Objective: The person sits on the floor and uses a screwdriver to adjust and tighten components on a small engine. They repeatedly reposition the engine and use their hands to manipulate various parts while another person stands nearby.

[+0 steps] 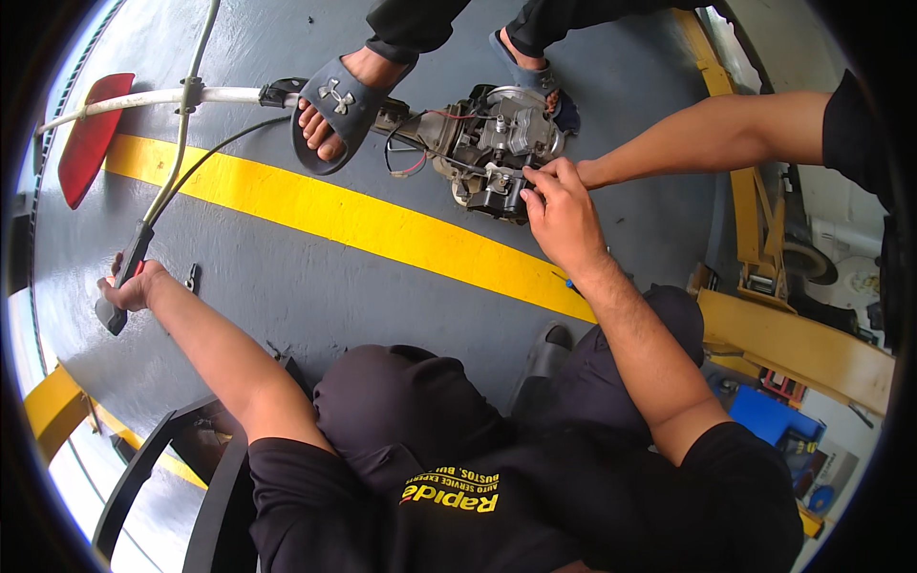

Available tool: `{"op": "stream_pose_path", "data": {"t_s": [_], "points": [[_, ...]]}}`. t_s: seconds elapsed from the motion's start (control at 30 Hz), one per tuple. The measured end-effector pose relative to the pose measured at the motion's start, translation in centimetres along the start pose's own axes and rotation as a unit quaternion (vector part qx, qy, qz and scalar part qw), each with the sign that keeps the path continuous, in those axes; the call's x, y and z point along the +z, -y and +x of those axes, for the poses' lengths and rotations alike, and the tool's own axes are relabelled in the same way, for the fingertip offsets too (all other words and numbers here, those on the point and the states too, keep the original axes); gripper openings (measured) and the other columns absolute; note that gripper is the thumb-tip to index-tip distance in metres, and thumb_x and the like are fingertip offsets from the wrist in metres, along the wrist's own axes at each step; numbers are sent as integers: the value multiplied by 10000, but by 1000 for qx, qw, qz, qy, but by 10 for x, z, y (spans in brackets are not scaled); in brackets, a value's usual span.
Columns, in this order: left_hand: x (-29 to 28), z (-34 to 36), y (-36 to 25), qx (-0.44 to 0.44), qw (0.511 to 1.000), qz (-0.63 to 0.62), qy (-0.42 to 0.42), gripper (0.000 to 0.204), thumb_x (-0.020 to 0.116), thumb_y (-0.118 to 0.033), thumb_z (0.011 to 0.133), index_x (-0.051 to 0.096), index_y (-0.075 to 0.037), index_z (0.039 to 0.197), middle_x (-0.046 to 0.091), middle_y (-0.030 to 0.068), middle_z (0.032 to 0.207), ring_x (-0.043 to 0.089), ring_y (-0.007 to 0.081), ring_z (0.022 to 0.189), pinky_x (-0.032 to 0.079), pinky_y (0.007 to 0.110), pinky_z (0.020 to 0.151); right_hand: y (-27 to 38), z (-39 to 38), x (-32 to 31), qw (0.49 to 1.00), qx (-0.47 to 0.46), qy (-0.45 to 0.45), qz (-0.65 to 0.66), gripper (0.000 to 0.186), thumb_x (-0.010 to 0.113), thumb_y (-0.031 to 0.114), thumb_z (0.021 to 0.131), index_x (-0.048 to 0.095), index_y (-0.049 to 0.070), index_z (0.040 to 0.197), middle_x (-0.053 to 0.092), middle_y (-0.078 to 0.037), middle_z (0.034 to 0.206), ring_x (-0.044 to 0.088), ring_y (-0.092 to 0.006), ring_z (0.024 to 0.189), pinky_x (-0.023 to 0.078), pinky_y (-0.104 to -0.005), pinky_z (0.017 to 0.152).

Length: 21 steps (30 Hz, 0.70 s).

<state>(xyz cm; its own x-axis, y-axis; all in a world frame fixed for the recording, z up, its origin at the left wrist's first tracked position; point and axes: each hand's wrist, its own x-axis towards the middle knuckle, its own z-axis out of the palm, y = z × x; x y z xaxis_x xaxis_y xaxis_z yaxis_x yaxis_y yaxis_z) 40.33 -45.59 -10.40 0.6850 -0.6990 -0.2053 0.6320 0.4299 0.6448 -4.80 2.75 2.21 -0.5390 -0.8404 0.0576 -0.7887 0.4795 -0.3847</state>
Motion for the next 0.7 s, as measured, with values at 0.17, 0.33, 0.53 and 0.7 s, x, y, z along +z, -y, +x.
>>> {"op": "stream_pose_path", "data": {"t_s": [0.17,0.33,0.53,0.7], "points": [[-1,-3,-2,-10,1000,3,12,428,760,-287,832,524,-49,1098,614,123,900,680,295,798,573,460,801,-2,3,0,1000,-12,-4,-28,359,726,37,917,699,-16,1271,597,-143,1120,658,-345,1060,557,-435,906],[1,-1,-2,13,999,25,29,507,715,-271,863,455,-61,1244,604,125,907,686,300,796,578,454,792,4,-26,4,998,50,-24,8,319,695,42,943,697,6,1260,606,-137,1139,671,-348,1034,558,-435,906],[-6,9,4,15,999,19,-21,432,685,-267,838,501,-141,1208,614,104,901,694,297,754,587,459,782,-22,-11,-3,956,272,113,10,517,592,460,1052,659,-42,1155,708,-138,876,728,-216,792,562,-323,683],[-14,19,9,6,999,22,-25,447,687,-271,833,513,-140,1224,621,99,870,695,294,746,584,444,744,-30,4,13,906,343,211,130,745,521,712,1020,634,-23,1061,707,-112,778,692,-155,608,504,-278,507]]}}
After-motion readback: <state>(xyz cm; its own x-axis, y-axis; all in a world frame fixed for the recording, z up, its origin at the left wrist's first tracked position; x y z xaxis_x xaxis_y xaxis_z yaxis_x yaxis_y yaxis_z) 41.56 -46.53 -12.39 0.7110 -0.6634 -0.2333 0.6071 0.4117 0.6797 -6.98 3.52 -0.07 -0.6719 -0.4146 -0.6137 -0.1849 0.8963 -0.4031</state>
